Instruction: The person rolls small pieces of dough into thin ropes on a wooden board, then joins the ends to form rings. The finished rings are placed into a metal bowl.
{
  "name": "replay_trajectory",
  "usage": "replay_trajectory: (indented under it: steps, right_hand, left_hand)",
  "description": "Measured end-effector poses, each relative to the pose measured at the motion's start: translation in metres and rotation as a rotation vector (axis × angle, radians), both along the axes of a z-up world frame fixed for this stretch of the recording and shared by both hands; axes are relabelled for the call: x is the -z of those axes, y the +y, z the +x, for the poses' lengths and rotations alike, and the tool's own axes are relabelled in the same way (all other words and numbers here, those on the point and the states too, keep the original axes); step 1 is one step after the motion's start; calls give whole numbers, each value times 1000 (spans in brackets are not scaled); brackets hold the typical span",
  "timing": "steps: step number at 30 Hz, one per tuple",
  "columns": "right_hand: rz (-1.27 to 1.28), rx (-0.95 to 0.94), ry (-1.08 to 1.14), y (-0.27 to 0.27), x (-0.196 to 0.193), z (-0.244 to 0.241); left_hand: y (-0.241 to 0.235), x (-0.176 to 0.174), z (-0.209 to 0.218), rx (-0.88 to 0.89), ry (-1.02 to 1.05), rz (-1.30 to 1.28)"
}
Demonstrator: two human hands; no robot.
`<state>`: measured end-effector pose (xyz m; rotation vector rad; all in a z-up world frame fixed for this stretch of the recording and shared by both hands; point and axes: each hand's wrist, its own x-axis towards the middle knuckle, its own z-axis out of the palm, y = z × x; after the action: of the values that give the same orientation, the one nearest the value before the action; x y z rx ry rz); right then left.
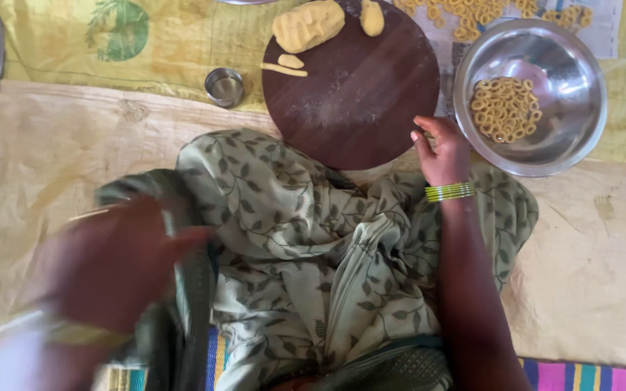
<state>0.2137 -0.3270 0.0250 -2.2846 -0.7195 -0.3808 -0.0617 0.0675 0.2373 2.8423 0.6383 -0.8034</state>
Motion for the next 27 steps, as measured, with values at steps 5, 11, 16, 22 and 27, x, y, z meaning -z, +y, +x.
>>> replay_trajectory:
  steps: [5, 11, 16, 22, 27]
  right_hand:
    - [-65, 44, 93, 2, 18, 1]
    - [-114, 38, 101, 7, 39, 7]
    - [-137, 56, 161, 9, 45, 8]
    - [-140, 48, 144, 10, 34, -3]
    - [-161, 1, -17, 4, 37, -14]
  left_hand:
    - [-158, 98, 128, 709, -158, -563]
    - [-226, 195, 153, 600, 190, -395]
    - [-237, 301, 159, 548, 220, -466]
    - [-280, 372, 176, 703, -97, -425]
    - [-260, 383, 181, 436, 139, -618]
